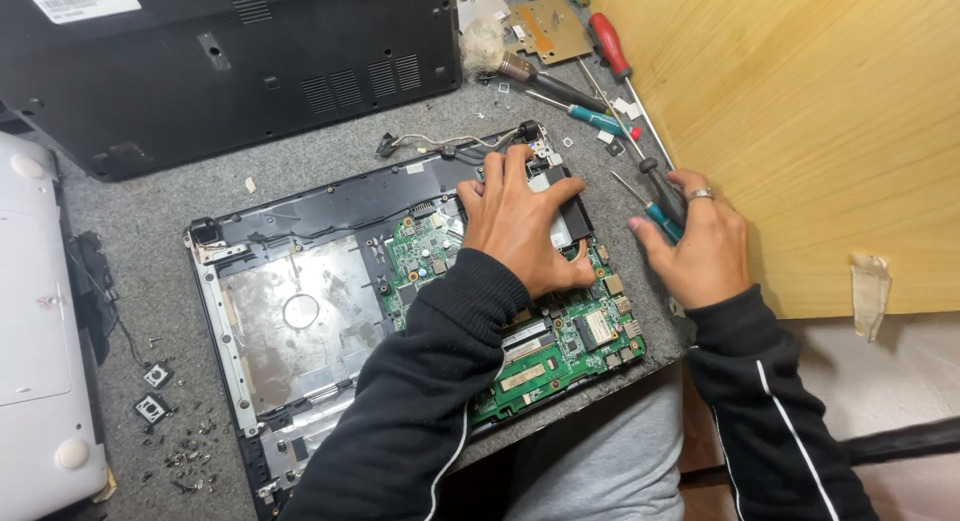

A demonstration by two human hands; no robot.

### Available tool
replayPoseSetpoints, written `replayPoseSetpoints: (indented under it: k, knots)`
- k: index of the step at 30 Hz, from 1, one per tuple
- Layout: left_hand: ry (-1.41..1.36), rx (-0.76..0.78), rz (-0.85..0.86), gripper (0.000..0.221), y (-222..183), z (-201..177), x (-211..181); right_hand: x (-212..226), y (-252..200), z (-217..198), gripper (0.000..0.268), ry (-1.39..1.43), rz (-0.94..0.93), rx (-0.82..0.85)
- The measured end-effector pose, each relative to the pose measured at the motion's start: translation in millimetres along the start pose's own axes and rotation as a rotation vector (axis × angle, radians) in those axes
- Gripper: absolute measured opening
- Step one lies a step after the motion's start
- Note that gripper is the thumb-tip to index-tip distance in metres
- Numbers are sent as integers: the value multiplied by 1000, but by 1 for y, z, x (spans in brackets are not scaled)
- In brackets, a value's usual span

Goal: The person is working on the internal components of a laptop, using a screwdriver to handle screws and repositioning the cooling fan and motherboard parts.

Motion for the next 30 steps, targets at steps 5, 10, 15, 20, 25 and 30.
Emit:
replayPoseSetpoints:
  k: [5,10,15,20,25,30]
  knots:
    - [-3,4,-5,81,0,0,1,6,-14,-6,77,-176,276,447]
    - [144,14,-50,79,4,6,1,36,-21,-63,54,29,185,278]
    - [219,20,-42,75,3,4,0,70,-15,-107,13,272,101,180]
    - [173,79,-51,74,3,9,2,75,-6,-104,25,650,-34,-39]
    - [168,74,-64,79,4,12,4,78,-4,-74,28,631,47,58]
    - [153,72,-59,81,5,11,3,75,1,-64,28,629,41,65]
Point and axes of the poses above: each hand's wrist, its own y-axis towards the middle knuckle, its own z-axis out of the palm, x = y × z, the point moved 7 cm from there along y, towards the middle knuckle, and after that the axes turned 1 degree about z, right-handed, at the moved point
